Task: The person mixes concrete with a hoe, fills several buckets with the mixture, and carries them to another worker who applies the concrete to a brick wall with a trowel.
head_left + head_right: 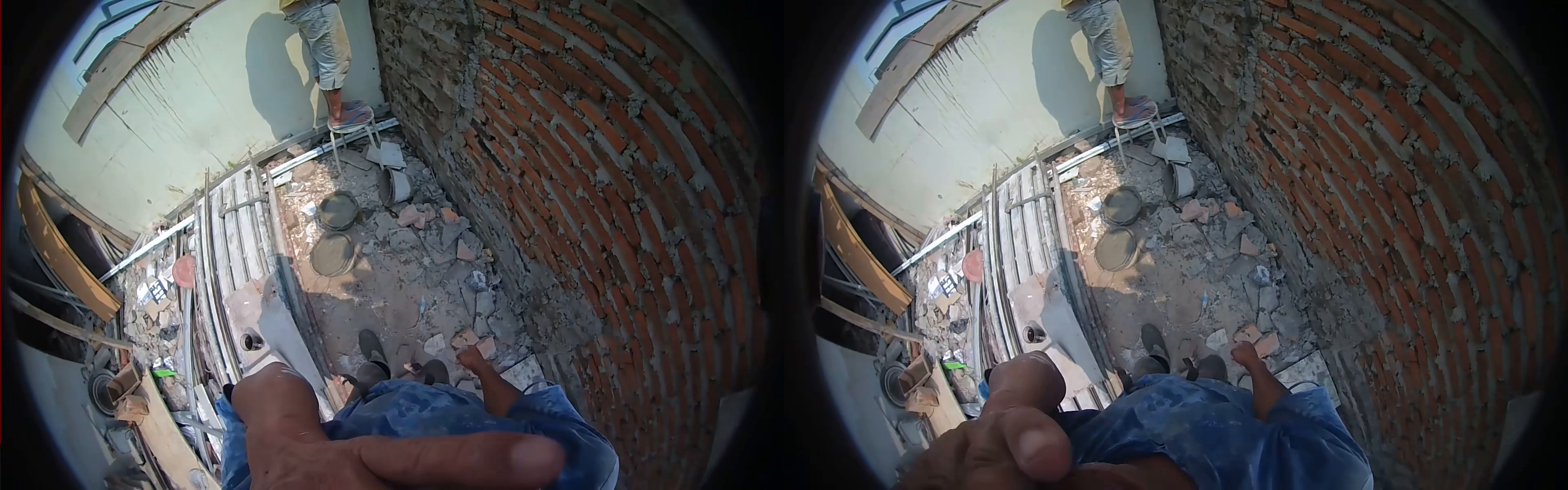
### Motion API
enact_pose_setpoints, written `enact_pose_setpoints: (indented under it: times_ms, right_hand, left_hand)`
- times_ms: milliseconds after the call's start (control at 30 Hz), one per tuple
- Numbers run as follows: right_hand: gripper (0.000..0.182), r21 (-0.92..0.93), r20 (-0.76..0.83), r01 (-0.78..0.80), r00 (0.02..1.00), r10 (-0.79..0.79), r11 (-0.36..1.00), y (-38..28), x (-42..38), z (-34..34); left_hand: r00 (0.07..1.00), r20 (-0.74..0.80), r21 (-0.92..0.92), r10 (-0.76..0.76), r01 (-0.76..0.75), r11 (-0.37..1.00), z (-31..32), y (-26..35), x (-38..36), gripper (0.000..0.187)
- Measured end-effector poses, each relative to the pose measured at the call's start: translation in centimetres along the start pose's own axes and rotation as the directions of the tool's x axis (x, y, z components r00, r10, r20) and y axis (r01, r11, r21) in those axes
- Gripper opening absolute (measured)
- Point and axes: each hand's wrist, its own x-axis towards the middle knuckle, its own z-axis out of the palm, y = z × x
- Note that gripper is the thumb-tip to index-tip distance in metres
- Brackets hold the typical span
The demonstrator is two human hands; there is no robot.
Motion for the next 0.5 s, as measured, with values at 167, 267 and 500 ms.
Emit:
enact_pose_setpoints:
  times_ms: [167, 267, 500]
  right_hand:
    - [0.036, 0.426, 0.095, -0.371, 0.926, 0.366, 0.825, -0.4, -0.8, -0.3]
    - [0.040, 0.487, 0.119, -0.396, 0.913, 0.390, 0.779, 0.9, -0.9, 1.4]
    - [0.026, 0.481, 0.208, -0.422, 0.907, 0.367, 0.769, 0.5, -1.4, 1.0]
  left_hand:
    - [0.947, -0.266, -0.622, -0.181, -0.025, 0.783, 1.4, -2.3, -0.4, 0.046]
    - [0.938, -0.327, -0.682, -0.114, -0.150, 0.716, 1.1, -3.2, -0.5, 0.042]
    - [0.993, 0.046, -0.519, -0.108, 0.116, 0.847, -2.4, -2.8, -0.5, 0.045]
